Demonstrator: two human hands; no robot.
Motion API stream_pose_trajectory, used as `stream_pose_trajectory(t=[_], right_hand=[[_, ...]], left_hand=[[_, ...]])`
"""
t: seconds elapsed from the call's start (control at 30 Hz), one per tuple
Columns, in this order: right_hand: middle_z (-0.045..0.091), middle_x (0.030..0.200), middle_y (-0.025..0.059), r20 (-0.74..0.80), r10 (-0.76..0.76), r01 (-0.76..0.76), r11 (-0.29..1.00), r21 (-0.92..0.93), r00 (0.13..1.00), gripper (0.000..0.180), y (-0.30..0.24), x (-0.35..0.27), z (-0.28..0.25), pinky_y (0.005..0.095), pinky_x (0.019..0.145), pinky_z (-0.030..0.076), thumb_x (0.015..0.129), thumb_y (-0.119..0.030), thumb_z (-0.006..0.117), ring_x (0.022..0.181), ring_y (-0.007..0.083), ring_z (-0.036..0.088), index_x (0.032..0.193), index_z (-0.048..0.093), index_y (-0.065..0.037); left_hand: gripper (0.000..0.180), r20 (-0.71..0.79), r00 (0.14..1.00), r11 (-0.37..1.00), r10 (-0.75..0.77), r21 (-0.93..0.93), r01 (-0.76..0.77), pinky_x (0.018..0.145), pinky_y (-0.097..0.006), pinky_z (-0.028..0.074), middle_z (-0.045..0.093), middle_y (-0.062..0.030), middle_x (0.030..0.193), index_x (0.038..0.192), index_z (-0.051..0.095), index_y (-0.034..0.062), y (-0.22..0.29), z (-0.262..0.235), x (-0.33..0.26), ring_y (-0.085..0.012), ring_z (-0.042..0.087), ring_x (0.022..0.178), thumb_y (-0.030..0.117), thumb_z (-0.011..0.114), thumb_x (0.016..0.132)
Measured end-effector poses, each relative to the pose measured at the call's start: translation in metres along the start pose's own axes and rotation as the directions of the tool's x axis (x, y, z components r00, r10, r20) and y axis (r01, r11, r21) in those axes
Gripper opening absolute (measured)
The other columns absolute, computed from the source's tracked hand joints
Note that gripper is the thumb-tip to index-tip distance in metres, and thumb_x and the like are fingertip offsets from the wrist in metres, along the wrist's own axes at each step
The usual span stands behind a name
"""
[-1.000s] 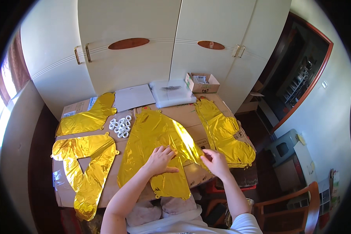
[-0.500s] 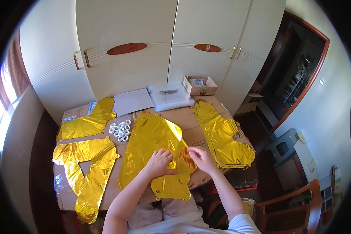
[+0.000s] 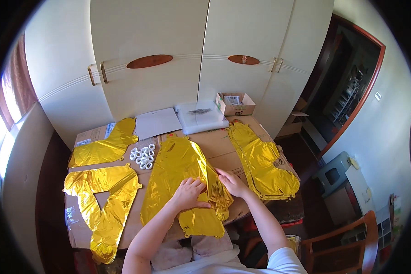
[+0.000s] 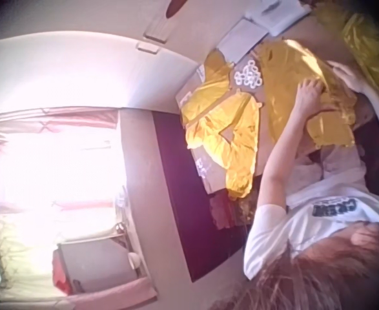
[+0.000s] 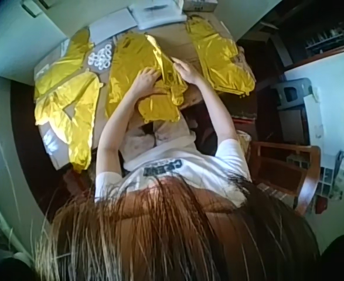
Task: Folding gold foil decorations and placing them onto cardboard inserts for packaging.
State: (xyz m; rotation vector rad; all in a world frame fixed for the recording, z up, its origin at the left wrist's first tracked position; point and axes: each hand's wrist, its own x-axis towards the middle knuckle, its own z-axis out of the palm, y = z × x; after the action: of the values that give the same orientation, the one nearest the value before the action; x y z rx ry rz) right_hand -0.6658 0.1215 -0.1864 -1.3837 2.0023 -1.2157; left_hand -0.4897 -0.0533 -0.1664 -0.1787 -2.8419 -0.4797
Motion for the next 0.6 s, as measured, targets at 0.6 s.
stream_pose_trajectory(t=[0.6], right_hand=[[0.008, 0.158, 0.025, 0.15, -0.01, 0.058, 0.946, -0.32, 0.989, 0.078, -0.039, -0.019, 0.038, 0.0421, 0.12, 0.009, 0.102, -0.054, 0.027, 0.148, 0.0361, 0.005, 0.151, 0.011, 0.005]], left_hand=[[0.04, -0.132, 0.977, 0.871, -0.17, -0.483, 0.087, 0.076, -0.045, 0.044, 0.059, -0.0181, 0.079, 0.079, 0.058, -0.0021, -0.025, 0.019, 0.005, -0.0374, 0.058, 0.08, 0.036, 0.06, 0.092]])
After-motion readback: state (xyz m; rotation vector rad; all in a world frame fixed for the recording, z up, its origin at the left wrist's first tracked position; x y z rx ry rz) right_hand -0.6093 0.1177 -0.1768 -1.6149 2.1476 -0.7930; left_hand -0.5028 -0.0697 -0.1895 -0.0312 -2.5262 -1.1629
